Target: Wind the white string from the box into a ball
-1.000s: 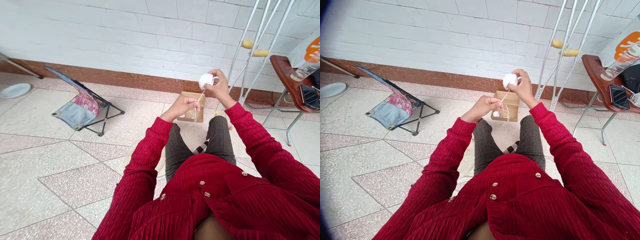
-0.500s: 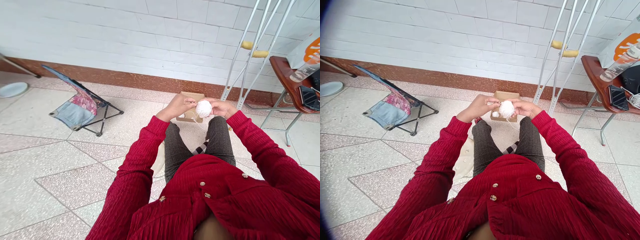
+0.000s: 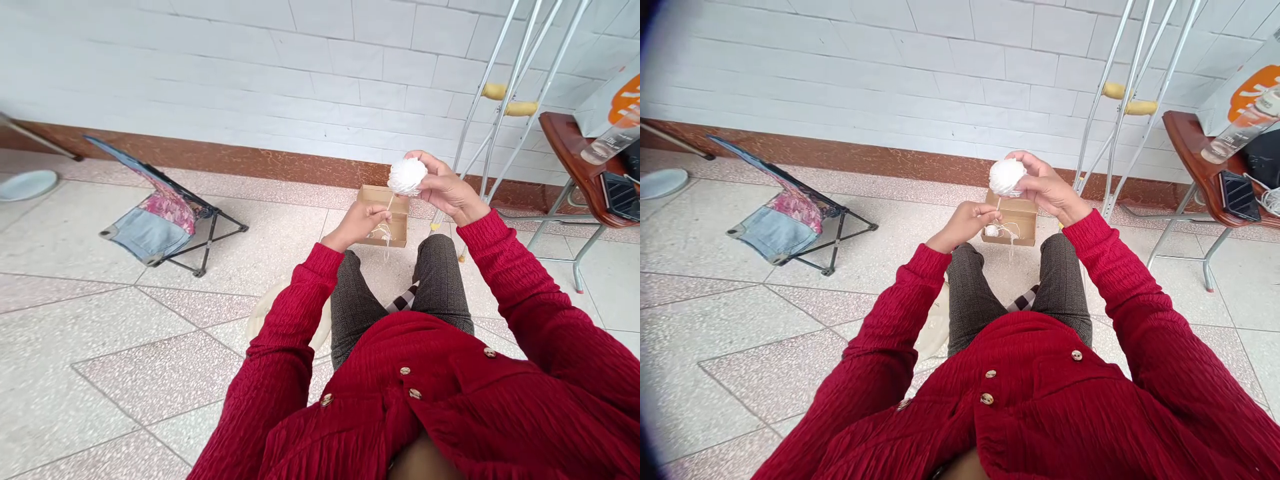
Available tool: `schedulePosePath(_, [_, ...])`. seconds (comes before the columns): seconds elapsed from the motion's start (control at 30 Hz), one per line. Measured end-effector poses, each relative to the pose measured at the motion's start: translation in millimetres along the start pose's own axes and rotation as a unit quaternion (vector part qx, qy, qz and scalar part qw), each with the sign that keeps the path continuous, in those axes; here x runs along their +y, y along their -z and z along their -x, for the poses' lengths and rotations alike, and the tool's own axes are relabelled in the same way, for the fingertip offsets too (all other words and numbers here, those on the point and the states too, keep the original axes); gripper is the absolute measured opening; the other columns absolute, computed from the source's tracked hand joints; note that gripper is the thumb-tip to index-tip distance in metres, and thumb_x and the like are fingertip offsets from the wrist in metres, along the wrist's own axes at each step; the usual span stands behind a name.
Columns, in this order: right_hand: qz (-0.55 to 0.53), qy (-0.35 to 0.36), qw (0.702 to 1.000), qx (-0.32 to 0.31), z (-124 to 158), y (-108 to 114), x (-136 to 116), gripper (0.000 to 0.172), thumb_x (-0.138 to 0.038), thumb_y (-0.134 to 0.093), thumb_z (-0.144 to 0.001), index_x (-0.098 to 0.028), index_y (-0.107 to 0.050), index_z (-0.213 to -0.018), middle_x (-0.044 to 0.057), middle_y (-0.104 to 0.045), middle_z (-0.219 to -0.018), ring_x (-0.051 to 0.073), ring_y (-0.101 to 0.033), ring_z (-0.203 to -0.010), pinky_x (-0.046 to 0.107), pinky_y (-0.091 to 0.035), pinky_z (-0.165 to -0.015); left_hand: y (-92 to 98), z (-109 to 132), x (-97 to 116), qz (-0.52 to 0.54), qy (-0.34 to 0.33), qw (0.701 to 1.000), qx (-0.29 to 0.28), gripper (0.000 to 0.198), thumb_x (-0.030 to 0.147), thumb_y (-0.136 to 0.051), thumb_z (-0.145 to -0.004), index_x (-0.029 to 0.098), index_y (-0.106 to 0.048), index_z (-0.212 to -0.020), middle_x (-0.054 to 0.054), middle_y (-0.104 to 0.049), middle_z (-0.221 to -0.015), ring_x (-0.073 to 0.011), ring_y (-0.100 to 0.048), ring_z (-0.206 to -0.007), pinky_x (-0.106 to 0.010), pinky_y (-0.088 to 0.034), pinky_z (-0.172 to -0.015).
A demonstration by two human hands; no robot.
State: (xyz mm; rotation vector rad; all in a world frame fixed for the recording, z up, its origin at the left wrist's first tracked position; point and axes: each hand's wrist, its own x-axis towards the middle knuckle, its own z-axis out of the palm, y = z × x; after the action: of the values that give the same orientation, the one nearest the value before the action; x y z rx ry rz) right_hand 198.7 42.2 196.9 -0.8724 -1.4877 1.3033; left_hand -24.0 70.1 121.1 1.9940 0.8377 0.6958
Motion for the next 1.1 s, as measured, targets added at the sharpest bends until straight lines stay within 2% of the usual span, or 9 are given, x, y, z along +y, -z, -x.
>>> schedulePosePath(0.23, [0.329,0.025,0.927,0.178,-8,14,40,0.047,-0.026,-0.077,-0.063,-0.023,-0.060,-0.107,0.006,-0.056,-0.107,0.027,-0.055,-0.102,0.043,-0.052,-0.085,-7.5,22,26,0.020,-0.008,0.998,-0.064,0.030,0.029,-0.057,-0.094,0.016,-0.074,-0.073,-0.001,-0.070,-0.071,-0.0122,-0.057,-0.065,-0.026,-0.043,-0.067])
schedulePosePath(0.33, [0.379,-0.007,0.918,0.116,0,11,55,0.046,-0.024,-0.079,-0.058,-0.020,-0.064,-0.102,0.006,-0.059,-0.103,0.027,-0.055,-0.101,0.042,-0.048,-0.086,6.4,18,35,-0.028,-0.021,0.999,-0.028,0.030,0.030,-0.058,-0.094,0.017,-0.076,-0.075,0.000,-0.069,-0.066,-0.0111,-0.055,-0.060,-0.025,-0.041,-0.064])
schedulePosePath(0.4, [0.330,-0.047,0.942,0.028,8,8,55,0.043,-0.023,-0.078,-0.060,-0.019,-0.066,-0.101,0.005,-0.061,-0.098,0.025,-0.056,-0.095,0.038,-0.048,-0.082,16.4,12,35,-0.059,-0.032,0.998,-0.001,0.028,0.030,-0.059,-0.092,0.017,-0.078,-0.076,0.000,-0.071,-0.067,-0.0119,-0.057,-0.062,-0.025,-0.042,-0.065])
schedulePosePath(0.5, [0.135,-0.136,0.974,-0.119,17,6,46,0.041,-0.021,-0.075,-0.064,-0.020,-0.067,-0.105,0.002,-0.065,-0.096,0.019,-0.059,-0.086,0.031,-0.049,-0.074,23.5,3,31,-0.064,-0.053,0.996,0.024,0.024,0.029,-0.061,-0.091,0.017,-0.079,-0.078,-0.001,-0.077,-0.077,-0.0138,-0.064,-0.071,-0.026,-0.046,-0.071])
schedulePosePath(0.6, [-0.061,-0.170,0.971,-0.157,23,4,36,0.049,-0.023,-0.078,-0.066,-0.020,-0.065,-0.112,0.005,-0.069,-0.105,0.018,-0.064,-0.088,0.028,-0.053,-0.071,19.6,-1,24,-0.030,-0.061,0.997,0.031,0.025,0.030,-0.061,-0.092,0.017,-0.079,-0.080,-0.003,-0.079,-0.083,-0.0155,-0.068,-0.077,-0.027,-0.048,-0.075])
schedulePosePath(0.7, [-0.159,-0.120,0.975,-0.098,27,-1,27,0.054,-0.028,-0.081,-0.067,-0.021,-0.061,-0.117,0.007,-0.070,-0.113,0.021,-0.068,-0.098,0.034,-0.060,-0.078,11.0,-3,13,-0.003,-0.041,0.998,0.039,0.027,0.031,-0.061,-0.092,0.016,-0.080,-0.080,-0.003,-0.077,-0.080,-0.0162,-0.068,-0.075,-0.028,-0.049,-0.074])
schedulePosePath(0.83, [-0.128,-0.041,0.991,-0.021,24,-9,9,0.054,-0.031,-0.081,-0.070,-0.024,-0.057,-0.117,0.005,-0.068,-0.115,0.022,-0.067,-0.103,0.042,-0.061,-0.089,-2.6,1,2,0.037,-0.007,0.999,0.029,0.031,0.036,-0.061,-0.094,0.015,-0.079,-0.078,-0.003,-0.074,-0.075,-0.0156,-0.065,-0.071,-0.028,-0.049,-0.073])
schedulePosePath(0.97, [0.064,0.016,0.994,0.085,8,-3,-2,0.046,-0.036,-0.075,-0.076,-0.026,-0.056,-0.117,0.005,-0.062,-0.113,0.022,-0.064,-0.096,0.041,-0.061,-0.082,-16.5,15,11,0.070,0.000,0.996,-0.054,0.034,0.040,-0.059,-0.095,0.016,-0.078,-0.078,-0.004,-0.075,-0.080,-0.0154,-0.064,-0.074,-0.028,-0.048,-0.075])
schedulePosePath(1.1, [0.330,0.041,0.920,0.205,-2,9,11,0.048,-0.030,-0.078,-0.071,-0.024,-0.060,-0.115,0.009,-0.058,-0.116,0.026,-0.059,-0.098,0.044,-0.057,-0.081,-16.5,26,32,0.072,-0.013,0.993,-0.092,0.033,0.036,-0.058,-0.095,0.016,-0.076,-0.077,-0.004,-0.076,-0.083,-0.0146,-0.064,-0.077,-0.027,-0.047,-0.077])
